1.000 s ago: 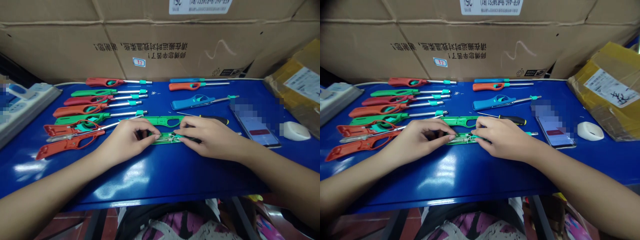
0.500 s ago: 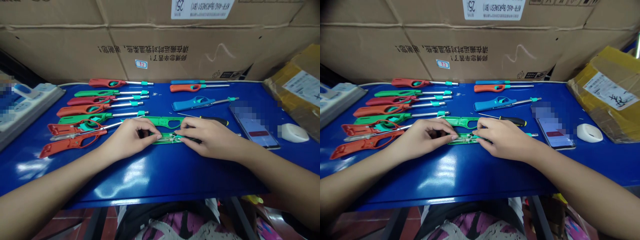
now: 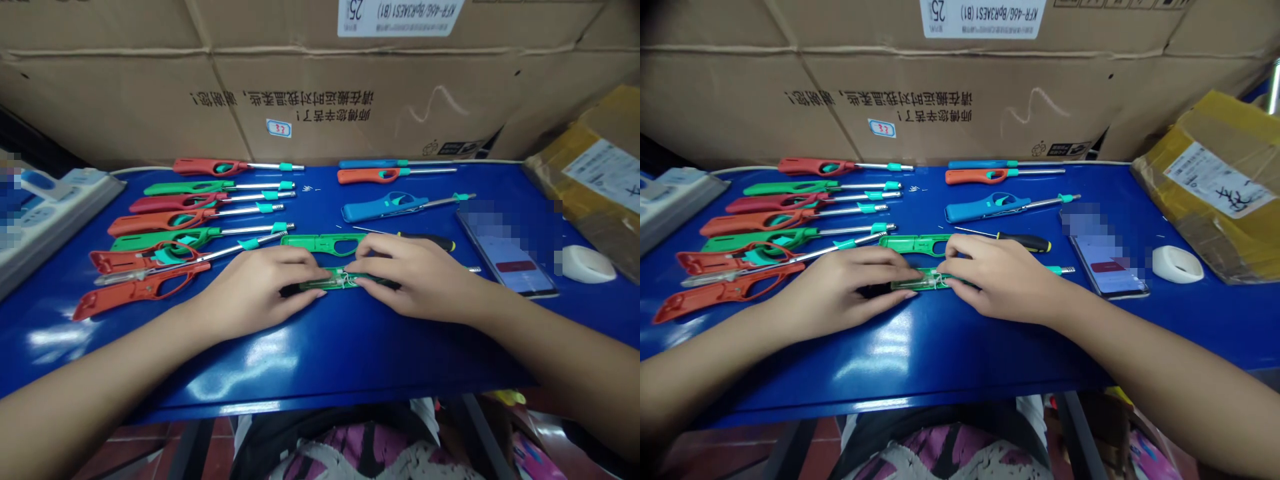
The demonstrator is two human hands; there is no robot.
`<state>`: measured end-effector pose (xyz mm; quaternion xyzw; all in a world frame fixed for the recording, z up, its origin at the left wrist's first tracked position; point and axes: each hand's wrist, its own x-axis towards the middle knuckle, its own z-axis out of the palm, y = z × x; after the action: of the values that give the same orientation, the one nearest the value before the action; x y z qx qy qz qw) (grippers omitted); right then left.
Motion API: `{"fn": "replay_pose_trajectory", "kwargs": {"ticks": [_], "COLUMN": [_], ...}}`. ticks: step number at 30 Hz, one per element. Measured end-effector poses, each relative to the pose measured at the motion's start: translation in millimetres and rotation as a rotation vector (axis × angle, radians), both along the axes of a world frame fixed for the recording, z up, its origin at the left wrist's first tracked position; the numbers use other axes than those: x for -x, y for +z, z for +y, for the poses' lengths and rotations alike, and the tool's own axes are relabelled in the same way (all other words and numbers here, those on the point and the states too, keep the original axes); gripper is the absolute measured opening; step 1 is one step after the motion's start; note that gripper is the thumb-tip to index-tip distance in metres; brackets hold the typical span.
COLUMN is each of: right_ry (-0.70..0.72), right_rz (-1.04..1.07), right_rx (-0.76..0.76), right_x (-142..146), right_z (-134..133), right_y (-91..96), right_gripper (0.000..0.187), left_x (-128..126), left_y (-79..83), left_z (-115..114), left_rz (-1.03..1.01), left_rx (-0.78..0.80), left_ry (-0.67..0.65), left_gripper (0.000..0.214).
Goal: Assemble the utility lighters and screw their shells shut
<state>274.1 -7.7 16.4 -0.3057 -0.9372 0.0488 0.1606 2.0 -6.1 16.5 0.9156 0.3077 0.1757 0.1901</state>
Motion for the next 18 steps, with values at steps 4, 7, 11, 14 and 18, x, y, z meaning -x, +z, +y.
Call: {"fn": "replay_pose_trajectory", "kwargs": {"ticks": [4,7,11,14,18], "right_ry": [0.033,0.037,0.035,0.041,0.04], "right_rz": [0.002,-0.017,-0.043,-0.048,-0.06], "right_rx": [0.035,0.069,0.102,0.109,0.131], "right_x": [0.3,0.7,1.1,0.6,0.1], "right_z": [-0.9,-0.7,0.6,1.2,0.7], "right_y": [1.9,2.3,1.4,0.8,0.3], "right_gripper": [0.022,0.018,0.014,0.013,0.013], "left_x": [-1.0,-1.9,-2.9,-3.9,-5.6], "left_y": [-3.5,-3.4,-2.2,-2.2,-3.4], "left_z": [-3.0,-3.6,-4.0,-4.5,-6.1], "left_rz": [0.01,-0.018,-0.046,-0.041,-0.064], "left_rx": [0.02,0.037,0.04,0.043,0.057], "left_ry": [0.008,0.02,0.015,0.016,0.051], "left_gripper": [0.024,0.024,0.024,0.024,0.023]}}
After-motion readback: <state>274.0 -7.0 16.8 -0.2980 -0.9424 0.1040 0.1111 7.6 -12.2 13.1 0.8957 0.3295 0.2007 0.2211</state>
